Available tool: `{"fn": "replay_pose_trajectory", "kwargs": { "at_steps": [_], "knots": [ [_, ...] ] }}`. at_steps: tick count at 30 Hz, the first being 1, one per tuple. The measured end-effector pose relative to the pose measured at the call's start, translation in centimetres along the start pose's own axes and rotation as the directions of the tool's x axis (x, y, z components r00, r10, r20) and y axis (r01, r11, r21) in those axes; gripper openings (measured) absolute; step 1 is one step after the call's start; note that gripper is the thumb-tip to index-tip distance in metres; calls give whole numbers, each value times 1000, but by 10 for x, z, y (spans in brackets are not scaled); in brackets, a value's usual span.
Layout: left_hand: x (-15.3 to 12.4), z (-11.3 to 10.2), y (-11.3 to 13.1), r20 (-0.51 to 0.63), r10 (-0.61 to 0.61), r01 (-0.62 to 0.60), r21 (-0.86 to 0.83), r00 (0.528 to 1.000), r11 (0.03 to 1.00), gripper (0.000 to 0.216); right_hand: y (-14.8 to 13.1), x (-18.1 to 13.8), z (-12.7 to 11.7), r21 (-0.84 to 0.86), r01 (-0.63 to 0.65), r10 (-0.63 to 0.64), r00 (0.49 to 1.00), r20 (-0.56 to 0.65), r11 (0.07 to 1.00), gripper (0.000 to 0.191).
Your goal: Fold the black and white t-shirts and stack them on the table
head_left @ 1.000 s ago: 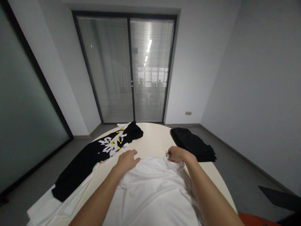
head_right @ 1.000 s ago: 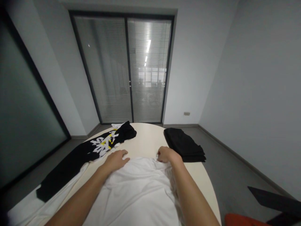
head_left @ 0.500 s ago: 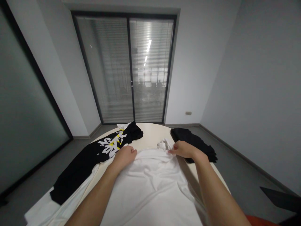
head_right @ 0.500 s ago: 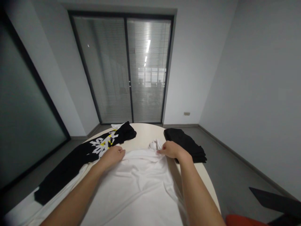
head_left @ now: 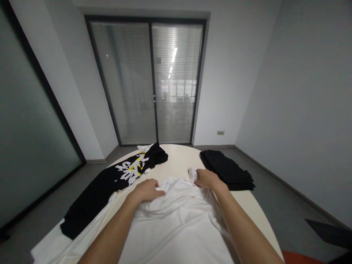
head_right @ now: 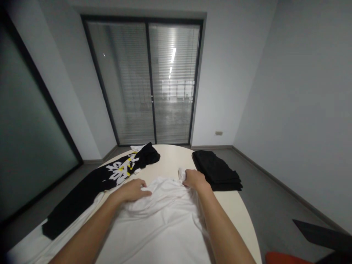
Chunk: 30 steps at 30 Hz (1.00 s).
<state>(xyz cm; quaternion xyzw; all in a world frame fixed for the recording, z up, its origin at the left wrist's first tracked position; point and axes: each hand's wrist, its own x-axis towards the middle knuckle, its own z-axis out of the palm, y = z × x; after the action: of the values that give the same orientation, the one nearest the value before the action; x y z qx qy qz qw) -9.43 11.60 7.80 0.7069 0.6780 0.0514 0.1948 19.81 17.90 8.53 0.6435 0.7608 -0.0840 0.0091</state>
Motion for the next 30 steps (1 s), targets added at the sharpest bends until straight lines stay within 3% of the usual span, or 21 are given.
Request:
{"fn": "replay_pose_trajectory", "kwargs": {
  "at_steps": [4, 8, 12, 15, 21, 26, 30],
  "knots": [
    [5, 4, -3, -32, -18, 18, -14, 999, 1000, 32, 7, 3, -3, 84, -3, 4, 1000, -6, 996, 34],
    [8, 5, -5, -26, 12, -14, -55, 1000, 998, 12, 14, 7, -9, 194, -36, 69, 983, -168, 980, 31],
    [10, 3, -6, -121, -44, 34, -86, 992, 996, 20, 17, 7, -18, 282, -43, 144, 926, -348, 958, 30],
    [10, 4, -7, -77, -34, 24, -124, 996, 992, 25, 18, 6, -20, 317, -8, 144, 902, -407, 948, 28],
    [8, 11, -5, -14, 44, -46, -220, 999, 975, 10, 27, 7, -18, 272, -37, 133, 930, -344, 962, 31],
    [18, 6, -8, -220, -60, -23, -359, 974, 933, 10, 40, 7, -23, 348, 37, 51, 970, -238, 937, 33],
    [29, -5, -13, -413, -173, -63, -499, 894, 864, 18, 46, 2, -28, 339, 173, -125, 979, -160, 925, 33]
  ]
}}
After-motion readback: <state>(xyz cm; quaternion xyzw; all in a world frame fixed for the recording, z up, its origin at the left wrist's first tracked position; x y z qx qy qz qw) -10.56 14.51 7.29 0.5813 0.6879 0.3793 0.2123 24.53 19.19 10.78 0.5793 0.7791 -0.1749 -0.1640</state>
